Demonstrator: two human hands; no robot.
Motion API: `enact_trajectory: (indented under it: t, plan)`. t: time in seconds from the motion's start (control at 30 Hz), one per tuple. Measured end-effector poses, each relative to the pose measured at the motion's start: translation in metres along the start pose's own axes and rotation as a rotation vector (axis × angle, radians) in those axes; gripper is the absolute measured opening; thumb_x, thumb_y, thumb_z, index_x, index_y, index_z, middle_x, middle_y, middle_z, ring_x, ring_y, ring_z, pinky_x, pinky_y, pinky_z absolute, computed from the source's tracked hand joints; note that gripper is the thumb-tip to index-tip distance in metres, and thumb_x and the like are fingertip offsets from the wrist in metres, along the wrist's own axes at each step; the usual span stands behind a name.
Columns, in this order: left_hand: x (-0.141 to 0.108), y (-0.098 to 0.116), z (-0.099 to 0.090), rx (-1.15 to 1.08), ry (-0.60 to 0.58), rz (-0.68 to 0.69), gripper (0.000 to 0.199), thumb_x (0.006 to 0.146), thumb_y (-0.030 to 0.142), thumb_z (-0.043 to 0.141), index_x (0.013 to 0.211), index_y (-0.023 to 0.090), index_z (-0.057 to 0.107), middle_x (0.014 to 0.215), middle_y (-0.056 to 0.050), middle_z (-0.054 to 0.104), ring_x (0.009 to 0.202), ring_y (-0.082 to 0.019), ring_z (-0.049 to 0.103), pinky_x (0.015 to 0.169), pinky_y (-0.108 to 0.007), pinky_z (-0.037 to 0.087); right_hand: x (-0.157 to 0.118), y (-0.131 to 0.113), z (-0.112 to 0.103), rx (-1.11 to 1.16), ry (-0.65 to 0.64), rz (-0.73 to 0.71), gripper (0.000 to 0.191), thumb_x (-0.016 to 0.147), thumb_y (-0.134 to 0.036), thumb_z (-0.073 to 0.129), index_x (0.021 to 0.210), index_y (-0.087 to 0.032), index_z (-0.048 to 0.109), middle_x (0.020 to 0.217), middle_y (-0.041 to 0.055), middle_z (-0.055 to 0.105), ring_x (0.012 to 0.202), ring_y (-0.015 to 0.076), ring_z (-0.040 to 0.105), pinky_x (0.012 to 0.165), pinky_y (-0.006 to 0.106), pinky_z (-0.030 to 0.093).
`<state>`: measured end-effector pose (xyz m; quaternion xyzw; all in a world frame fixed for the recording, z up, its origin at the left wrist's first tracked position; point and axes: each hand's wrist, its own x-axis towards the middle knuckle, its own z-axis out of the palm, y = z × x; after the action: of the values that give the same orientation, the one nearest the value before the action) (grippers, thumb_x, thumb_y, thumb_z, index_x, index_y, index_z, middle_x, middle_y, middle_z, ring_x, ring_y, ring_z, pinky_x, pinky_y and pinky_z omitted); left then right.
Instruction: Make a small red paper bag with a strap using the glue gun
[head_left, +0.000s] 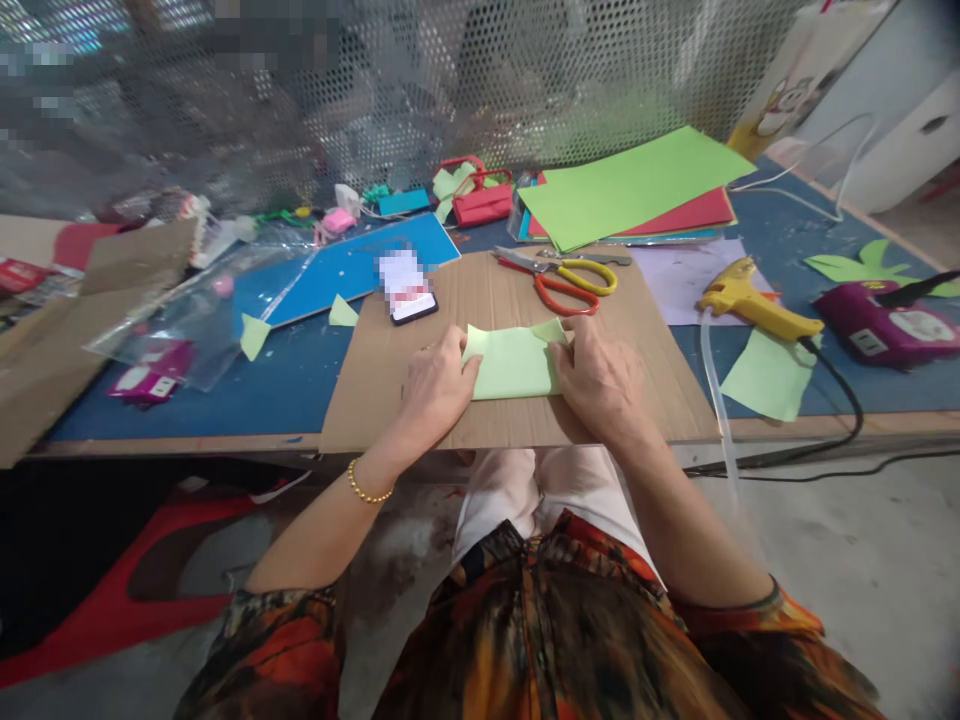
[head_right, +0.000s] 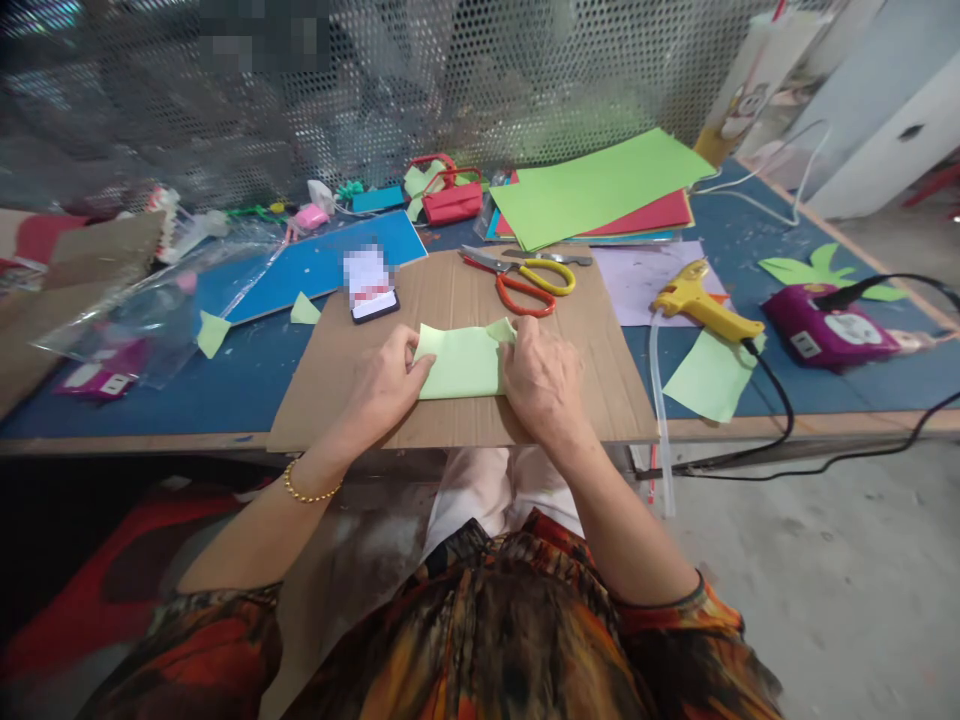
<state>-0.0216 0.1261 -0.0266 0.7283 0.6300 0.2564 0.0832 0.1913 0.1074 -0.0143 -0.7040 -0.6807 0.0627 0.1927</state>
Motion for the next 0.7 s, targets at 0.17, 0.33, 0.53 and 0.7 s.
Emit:
enact_trajectory:
  t: [0.17, 0.33, 0.53, 0.7]
  plan:
    - [-0.003, -0.009, 0.007, 0.003, 0.072, 0.026, 0.034, 0.094, 0.026, 0.059, 0.128, 0.022, 0.064, 0.079, -0.006, 0.070, 0.073, -0.027, 0.065, 0.078, -0.041, 0.054, 0.001, 0.000, 0.002, -0.044, 0.013, 0.020, 0.020, 0.105, -0.026, 0.049, 0.112, -0.016, 0.066, 0.104, 0.0165, 0.081, 0.089, 0.0286, 0.070, 0.068, 0.036, 0.027]
    - [-0.002, -0.013, 0.011, 0.038, 0.000, 0.034, 0.059, 0.097, 0.025, 0.048, 0.155, 0.010, 0.052, 0.092, -0.015, 0.075, 0.088, -0.036, 0.073, 0.093, -0.052, 0.055, 0.002, -0.008, -0.004, -0.119, -0.057, 0.035, 0.020, 0.107, -0.024, 0.047, 0.112, -0.016, 0.065, 0.108, 0.0176, 0.080, 0.089, 0.0285, 0.070, 0.065, 0.036, 0.022]
    - [0.000, -0.011, 0.015, 0.241, 0.058, 0.168, 0.047, 0.095, 0.008, 0.044, 0.134, 0.010, 0.069, 0.089, -0.014, 0.079, 0.081, -0.028, 0.073, 0.083, -0.042, 0.056, 0.005, -0.014, -0.011, -0.129, -0.135, 0.101, 0.029, 0.110, -0.023, 0.046, 0.129, -0.013, 0.065, 0.121, 0.0200, 0.079, 0.102, 0.0322, 0.073, 0.066, 0.036, 0.024]
    - [-0.004, -0.004, 0.013, 0.310, 0.049, 0.214, 0.037, 0.097, 0.003, 0.042, 0.111, 0.014, 0.076, 0.086, -0.014, 0.078, 0.083, -0.030, 0.073, 0.080, -0.043, 0.054, 0.002, -0.010, -0.009, -0.176, -0.136, -0.011, 0.040, 0.111, -0.023, 0.042, 0.141, -0.027, 0.069, 0.120, 0.0143, 0.077, 0.097, 0.0286, 0.074, 0.064, 0.035, 0.026]
